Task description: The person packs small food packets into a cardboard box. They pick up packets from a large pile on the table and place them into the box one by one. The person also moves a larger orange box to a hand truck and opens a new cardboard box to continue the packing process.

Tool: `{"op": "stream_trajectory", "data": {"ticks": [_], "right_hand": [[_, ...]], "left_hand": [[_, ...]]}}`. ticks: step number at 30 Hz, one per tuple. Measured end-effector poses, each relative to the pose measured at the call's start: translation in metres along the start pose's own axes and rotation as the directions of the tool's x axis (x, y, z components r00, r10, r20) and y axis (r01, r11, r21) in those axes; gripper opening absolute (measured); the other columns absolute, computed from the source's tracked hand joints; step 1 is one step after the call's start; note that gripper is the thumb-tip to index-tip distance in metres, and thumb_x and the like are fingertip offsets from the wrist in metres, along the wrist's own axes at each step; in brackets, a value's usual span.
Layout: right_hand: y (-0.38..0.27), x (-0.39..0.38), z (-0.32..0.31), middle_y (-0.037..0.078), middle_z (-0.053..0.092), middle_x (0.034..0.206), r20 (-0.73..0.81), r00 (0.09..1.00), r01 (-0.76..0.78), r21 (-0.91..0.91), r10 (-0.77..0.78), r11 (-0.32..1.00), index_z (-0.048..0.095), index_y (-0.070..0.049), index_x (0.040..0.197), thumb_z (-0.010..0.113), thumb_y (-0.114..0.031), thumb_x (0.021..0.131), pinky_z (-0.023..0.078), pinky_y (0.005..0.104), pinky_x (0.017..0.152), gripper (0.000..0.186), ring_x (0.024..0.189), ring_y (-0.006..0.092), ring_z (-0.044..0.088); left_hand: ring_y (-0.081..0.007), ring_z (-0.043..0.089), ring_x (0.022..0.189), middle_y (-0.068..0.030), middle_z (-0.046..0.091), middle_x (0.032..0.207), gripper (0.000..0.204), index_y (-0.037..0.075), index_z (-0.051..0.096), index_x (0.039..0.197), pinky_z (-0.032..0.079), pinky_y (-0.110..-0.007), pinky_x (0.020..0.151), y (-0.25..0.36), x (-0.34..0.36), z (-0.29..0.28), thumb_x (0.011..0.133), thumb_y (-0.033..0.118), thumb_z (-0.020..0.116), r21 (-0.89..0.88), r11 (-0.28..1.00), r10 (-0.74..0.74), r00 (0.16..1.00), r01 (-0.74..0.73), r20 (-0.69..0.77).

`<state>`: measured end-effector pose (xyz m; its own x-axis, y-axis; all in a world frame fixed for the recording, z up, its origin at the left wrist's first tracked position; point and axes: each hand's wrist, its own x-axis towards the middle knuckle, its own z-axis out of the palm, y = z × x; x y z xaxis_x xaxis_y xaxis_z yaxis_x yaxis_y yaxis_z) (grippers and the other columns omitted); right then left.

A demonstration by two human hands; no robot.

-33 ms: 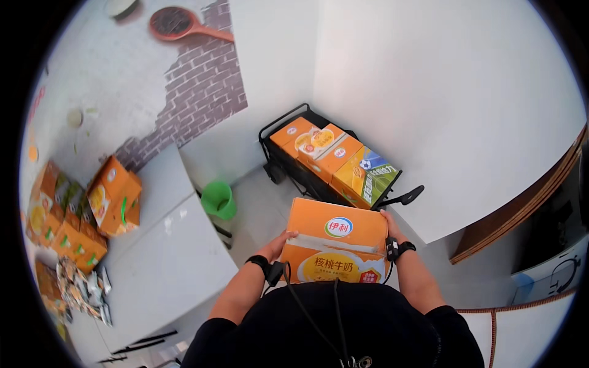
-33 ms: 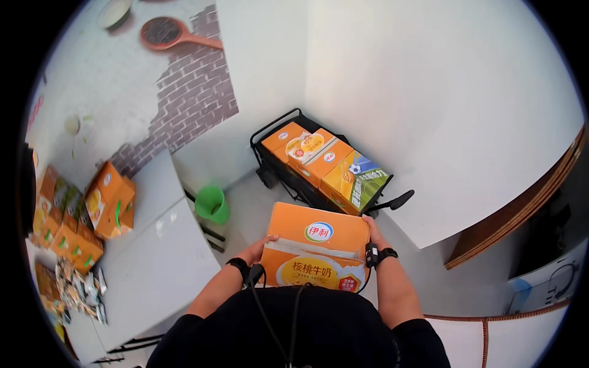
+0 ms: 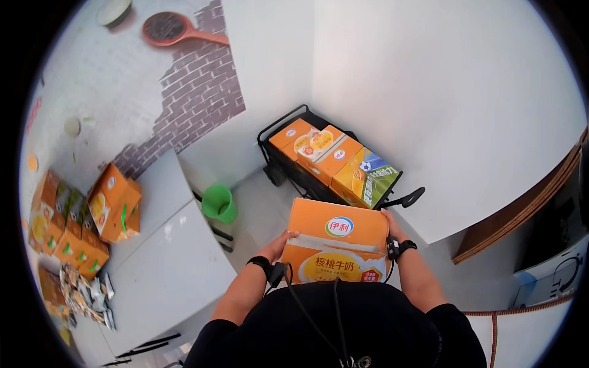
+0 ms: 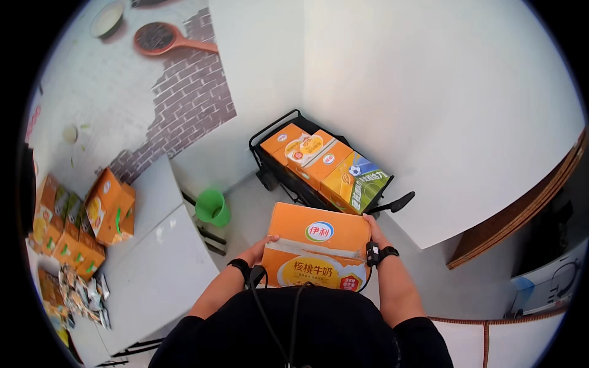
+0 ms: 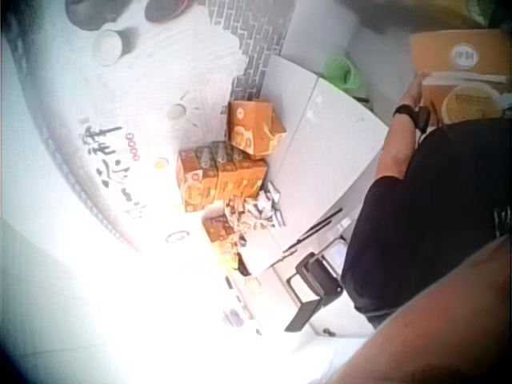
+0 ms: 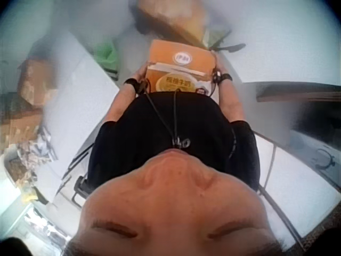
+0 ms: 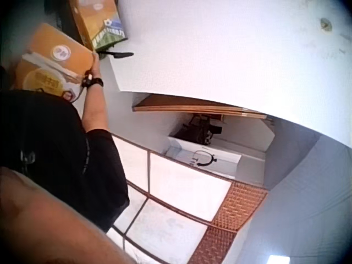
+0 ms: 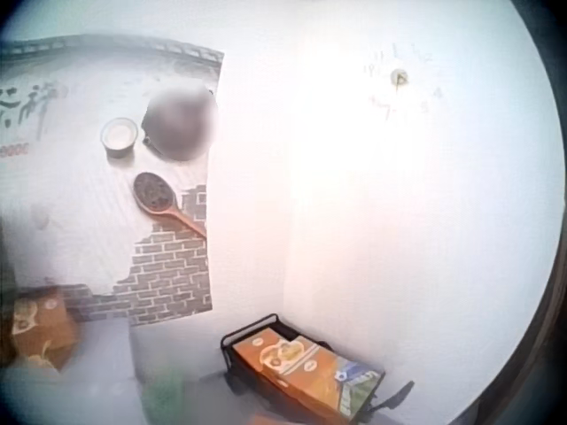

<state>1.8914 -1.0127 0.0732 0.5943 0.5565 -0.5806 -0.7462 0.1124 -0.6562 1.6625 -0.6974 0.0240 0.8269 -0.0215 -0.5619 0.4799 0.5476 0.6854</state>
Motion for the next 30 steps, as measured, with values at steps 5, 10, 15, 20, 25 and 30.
{"op": "stream_trajectory", "data": {"ticks": [5, 10, 15, 20, 25, 30], "right_hand": [[-0.066, 0.058, 0.001, 0.011, 0.064, 0.096, 0.02, 0.998, -0.064, 0.023, 0.064, 0.998, 0.06, -0.005, 0.103, 0.052, -0.044, 0.082, 0.048, 0.0356, 0.074, 0.044, 0.082, 0.0241, 0.06], [-0.108, 0.121, -0.005, 0.012, 0.061, 0.108, 0.039, 0.99, -0.131, -0.043, 0.133, 0.99, 0.057, -0.004, 0.112, 0.048, -0.046, 0.085, 0.047, 0.0353, 0.082, 0.05, 0.092, 0.0243, 0.06], [-0.133, 0.174, -0.008, 0.012, 0.06, 0.112, 0.063, 0.984, -0.166, -0.022, 0.167, 0.986, 0.055, -0.005, 0.116, 0.048, -0.05, 0.084, 0.046, 0.0353, 0.086, 0.055, 0.097, 0.025, 0.058], [-0.164, 0.235, 0.004, 0.011, 0.06, 0.112, 0.058, 0.988, -0.144, -0.031, 0.146, 0.989, 0.055, -0.005, 0.116, 0.048, -0.05, 0.085, 0.045, 0.0349, 0.087, 0.055, 0.099, 0.0245, 0.058], [-0.2, 0.332, 0.022, 0.01, 0.062, 0.107, -0.018, 0.992, -0.124, -0.007, 0.124, 0.992, 0.057, -0.004, 0.111, 0.05, -0.046, 0.085, 0.046, 0.034, 0.085, 0.05, 0.096, 0.0231, 0.059], [-0.241, 0.447, 0.096, 0.012, 0.061, 0.107, 0.02, 0.972, -0.229, -0.114, 0.233, 0.967, 0.053, -0.002, 0.114, 0.052, -0.037, 0.087, 0.048, 0.0333, 0.083, 0.045, 0.093, 0.0227, 0.06]], "left_hand": [[-0.0298, 0.042, 0.119, -0.0167, 0.04, 0.131, 0.075, 0.01, 0.024, 0.137, 0.036, -0.042, 0.098, 0.05, 0.057, 0.007, 0.079, 0.041, 0.061, -0.013, 1.0, -0.004, 1.0, 0.004, -0.017], [-0.0299, 0.034, 0.126, -0.0162, 0.031, 0.138, 0.086, 0.009, 0.013, 0.14, 0.03, -0.041, 0.102, 0.09, 0.092, 0.018, 0.078, 0.043, 0.062, -0.115, 0.991, -0.062, 0.998, 0.064, 0.015], [-0.0292, 0.038, 0.123, -0.0163, 0.034, 0.135, 0.084, 0.008, 0.015, 0.139, 0.033, -0.04, 0.1, 0.115, 0.15, -0.001, 0.078, 0.041, 0.062, 0.002, 1.0, 0.019, 0.996, -0.019, -0.09], [-0.0284, 0.039, 0.123, -0.0156, 0.035, 0.135, 0.082, 0.008, 0.015, 0.139, 0.033, -0.04, 0.1, 0.151, 0.205, -0.014, 0.079, 0.037, 0.062, -0.066, 0.997, 0.033, 0.999, -0.036, -0.038], [-0.0276, 0.037, 0.124, -0.0138, 0.034, 0.137, 0.079, 0.007, 0.017, 0.14, 0.032, -0.039, 0.1, 0.201, 0.262, -0.038, 0.081, 0.037, 0.061, -0.112, 0.981, 0.153, 0.988, -0.156, -0.029], [-0.0246, 0.039, 0.122, -0.0125, 0.035, 0.135, 0.075, 0.007, 0.016, 0.14, 0.034, -0.038, 0.099, 0.238, 0.302, -0.09, 0.083, 0.03, 0.06, -0.301, 0.942, 0.11, 0.982, -0.151, -0.151]]}}
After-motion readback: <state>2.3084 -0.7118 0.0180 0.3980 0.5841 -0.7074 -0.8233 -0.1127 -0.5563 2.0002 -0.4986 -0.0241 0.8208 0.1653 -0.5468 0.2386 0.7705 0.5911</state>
